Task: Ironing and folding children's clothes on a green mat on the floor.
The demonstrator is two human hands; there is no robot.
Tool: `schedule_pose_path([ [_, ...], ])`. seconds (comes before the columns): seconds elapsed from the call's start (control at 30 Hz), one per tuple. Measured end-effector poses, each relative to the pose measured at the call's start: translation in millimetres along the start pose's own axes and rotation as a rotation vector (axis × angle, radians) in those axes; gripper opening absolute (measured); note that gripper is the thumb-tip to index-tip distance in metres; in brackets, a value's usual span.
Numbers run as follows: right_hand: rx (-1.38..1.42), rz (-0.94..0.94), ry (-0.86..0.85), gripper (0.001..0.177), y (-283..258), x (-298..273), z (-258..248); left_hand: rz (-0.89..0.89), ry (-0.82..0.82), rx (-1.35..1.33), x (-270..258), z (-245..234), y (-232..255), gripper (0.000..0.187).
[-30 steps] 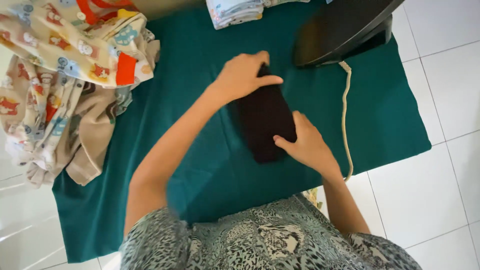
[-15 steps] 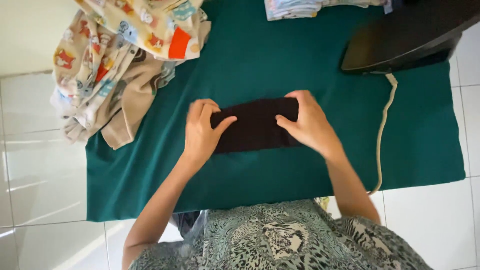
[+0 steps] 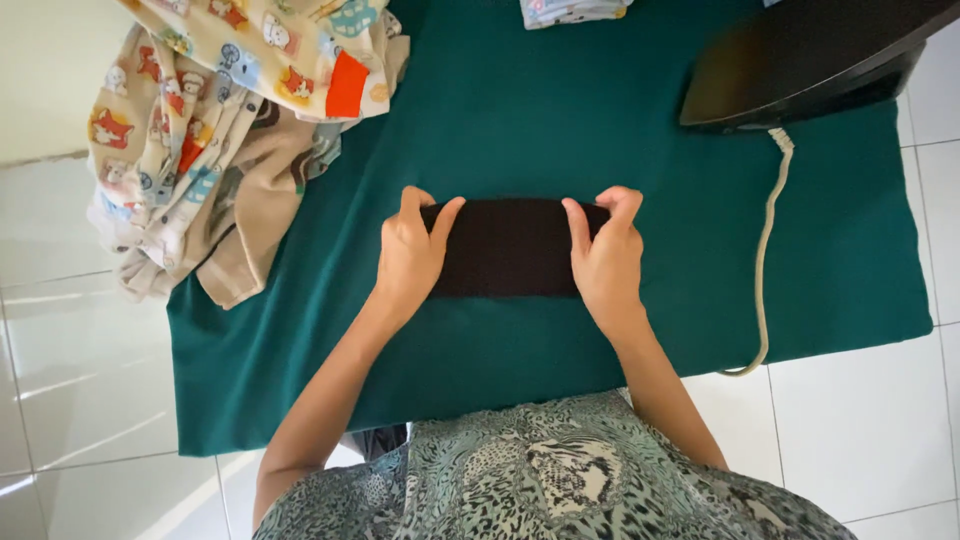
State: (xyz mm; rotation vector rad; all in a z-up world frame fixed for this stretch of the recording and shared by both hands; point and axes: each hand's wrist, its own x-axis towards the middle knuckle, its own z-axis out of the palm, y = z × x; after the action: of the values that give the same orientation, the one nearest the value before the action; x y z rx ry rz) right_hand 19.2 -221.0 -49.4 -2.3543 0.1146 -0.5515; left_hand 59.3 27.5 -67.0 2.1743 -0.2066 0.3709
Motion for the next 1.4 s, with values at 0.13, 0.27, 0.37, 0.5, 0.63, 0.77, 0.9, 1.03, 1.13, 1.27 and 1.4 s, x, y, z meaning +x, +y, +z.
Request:
schedule_pose_path([
  [0.13, 0.056, -0.052, -0.019, 0.040, -5.2, 9.7, -8.9, -0.149, -0.095, -0.024, 11.2, -21.7, 25.0, 0.033],
  [0.27, 0.314, 0.052, -0.288, 0.035, -2.4, 19.8, -16.9, -0.180, -0.159, -0.339, 2.6, -24.5, 13.0, 0.043],
  [0.37, 0.272, 0.185, -0.264, 0.028, 1.7, 20.2, -7.4, -0.280, -0.153, -0.096, 2.1, -24.3, 17.8, 0.051],
  [0.5, 0.078, 0.049, -0.134, 0.036, -17.3, 28.4, -1.8, -0.051, 0.036, -0.066, 5.5, -12.3, 5.7, 0.047],
  [0.63, -0.135, -0.006, -0.147, 0.036, -25.6, 26.9, -7.3, 0.005, -0.071, 0.408, 12.2, -23.0, 29.8, 0.041],
  [0.77, -0.386, -0.378, -0.039, 0.029, -52.4, 25.6, -19.2, 0.414, -0.141, 0.484, -3.7, -19.4, 52.1, 0.041],
  [0.9, -0.430, -0.486, -0.259, 0.044, -47.6, 15.4, -4.6, 0.381, -0.247, 0.476, -24.3, 10.8, 57.4, 0.058],
  [1.03, -0.377, -0.508, -0.350, 0.051, -37.1, 12.9, 6.9, 0.299, -0.316, 0.495, -20.1, 15.6, 48.3, 0.064],
  [1.13, -0.380, -0.505, -0.351, 0.050, -39.9, 13.3, 2.7, 0.278, -0.321, 0.470, -23.9, 15.1, 46.6, 0.065],
  [1.27, -0.336, -0.513, -0.403, 0.053, -31.6, 25.2, -7.5, 0.247, -0.216, 0.423, -12.6, 9.1, 37.3, 0.074],
  [1.4, -0.259, -0.335, -0.559, 0.067, -43.8, 55.9, -32.7, 0.265, -0.225, 0.454, -2.6, -9.7, 33.9, 0.072],
])
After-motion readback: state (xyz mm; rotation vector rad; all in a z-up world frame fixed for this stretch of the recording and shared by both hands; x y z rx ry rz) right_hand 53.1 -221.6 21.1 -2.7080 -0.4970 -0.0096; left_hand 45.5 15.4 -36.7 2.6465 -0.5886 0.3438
